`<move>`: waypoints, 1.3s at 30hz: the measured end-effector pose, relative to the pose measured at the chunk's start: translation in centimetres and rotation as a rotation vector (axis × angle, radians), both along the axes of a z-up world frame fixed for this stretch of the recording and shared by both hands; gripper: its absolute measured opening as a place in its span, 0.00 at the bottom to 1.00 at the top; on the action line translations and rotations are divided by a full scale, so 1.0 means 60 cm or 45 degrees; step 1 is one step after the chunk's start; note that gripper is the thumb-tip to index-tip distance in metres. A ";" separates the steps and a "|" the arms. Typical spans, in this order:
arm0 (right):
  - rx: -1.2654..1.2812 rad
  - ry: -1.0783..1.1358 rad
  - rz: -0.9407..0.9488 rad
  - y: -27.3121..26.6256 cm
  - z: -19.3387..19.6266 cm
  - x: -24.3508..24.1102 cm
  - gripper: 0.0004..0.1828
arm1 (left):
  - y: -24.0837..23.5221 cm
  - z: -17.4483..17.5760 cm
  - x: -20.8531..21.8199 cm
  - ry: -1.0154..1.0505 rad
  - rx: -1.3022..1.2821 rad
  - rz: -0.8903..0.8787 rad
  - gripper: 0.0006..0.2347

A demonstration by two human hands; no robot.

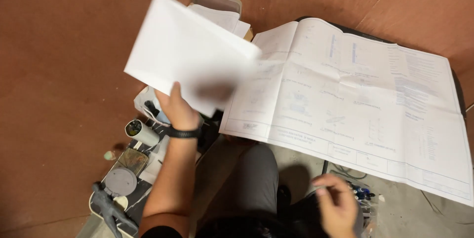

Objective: The person is organizing large architectural blueprints by unfolding them to check the contents, then carefully refolding them and securing the folds with small pieces of tape.

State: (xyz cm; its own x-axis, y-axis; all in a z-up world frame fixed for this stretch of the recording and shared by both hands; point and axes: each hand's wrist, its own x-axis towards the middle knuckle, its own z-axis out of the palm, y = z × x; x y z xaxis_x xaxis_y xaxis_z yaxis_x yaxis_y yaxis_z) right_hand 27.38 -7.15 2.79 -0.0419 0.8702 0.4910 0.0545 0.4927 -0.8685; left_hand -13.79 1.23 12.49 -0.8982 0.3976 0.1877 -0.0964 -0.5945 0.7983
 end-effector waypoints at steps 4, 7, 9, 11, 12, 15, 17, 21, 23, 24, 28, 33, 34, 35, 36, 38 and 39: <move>-0.495 -0.442 0.029 -0.039 -0.240 0.007 0.15 | 0.122 -0.082 -0.115 -0.250 0.069 -0.102 0.23; -0.780 -0.472 0.111 -0.031 -0.325 0.031 0.22 | 0.245 -0.152 -0.193 -0.194 0.011 -0.071 0.22; -0.863 -0.465 0.065 -0.029 -0.326 0.040 0.20 | 0.341 -0.183 -0.231 -0.115 0.011 -0.049 0.22; -0.998 -0.275 -0.096 -0.018 -0.295 0.039 0.21 | 0.430 -0.188 -0.267 -0.208 0.033 -0.052 0.20; -1.001 -0.273 -0.130 -0.016 -0.278 0.033 0.21 | 0.443 -0.172 -0.273 -0.219 0.032 -0.082 0.20; -0.858 -0.411 -0.126 -0.011 -0.218 0.020 0.17 | 0.467 -0.156 -0.286 -0.421 -0.837 -0.139 0.33; -0.594 -0.601 -0.085 -0.007 -0.178 0.010 0.15 | 0.467 -0.185 -0.288 -0.091 -0.745 -0.173 0.39; 0.049 -0.719 -0.145 0.015 -0.082 0.007 0.14 | 0.347 -0.182 -0.148 0.569 -0.988 -0.487 0.20; 0.487 -0.920 -0.320 0.026 -0.021 0.014 0.13 | 0.272 -0.209 -0.093 0.458 -0.719 -0.951 0.19; 0.492 -0.920 -0.321 0.040 -0.014 0.027 0.13 | 0.258 -0.225 -0.083 0.459 -0.714 -0.950 0.19; 0.746 -1.250 -0.413 0.093 0.058 0.017 0.34 | 0.219 -0.298 -0.074 0.177 -0.826 -1.154 0.29; 0.733 -1.425 -0.378 0.138 0.091 -0.028 0.39 | 0.173 -0.180 -0.075 0.144 -0.648 -1.289 0.23; 0.711 -1.432 -0.346 0.144 0.095 -0.040 0.40 | 0.172 -0.159 -0.086 0.173 -0.502 -1.276 0.22; 0.688 -1.439 -0.313 0.151 0.098 -0.050 0.42 | 0.171 -0.137 -0.095 0.201 -0.357 -1.261 0.21; 0.684 -1.432 -0.335 0.156 0.094 -0.065 0.42 | 0.169 -0.085 -0.099 0.219 -0.354 -1.276 0.21; 0.850 -1.235 -0.401 0.167 0.084 -0.093 0.22 | 0.165 0.016 -0.106 0.209 -0.138 -1.273 0.22; 0.847 -1.231 -0.420 0.160 0.097 -0.116 0.22 | 0.154 0.096 -0.079 0.222 -0.136 -1.286 0.22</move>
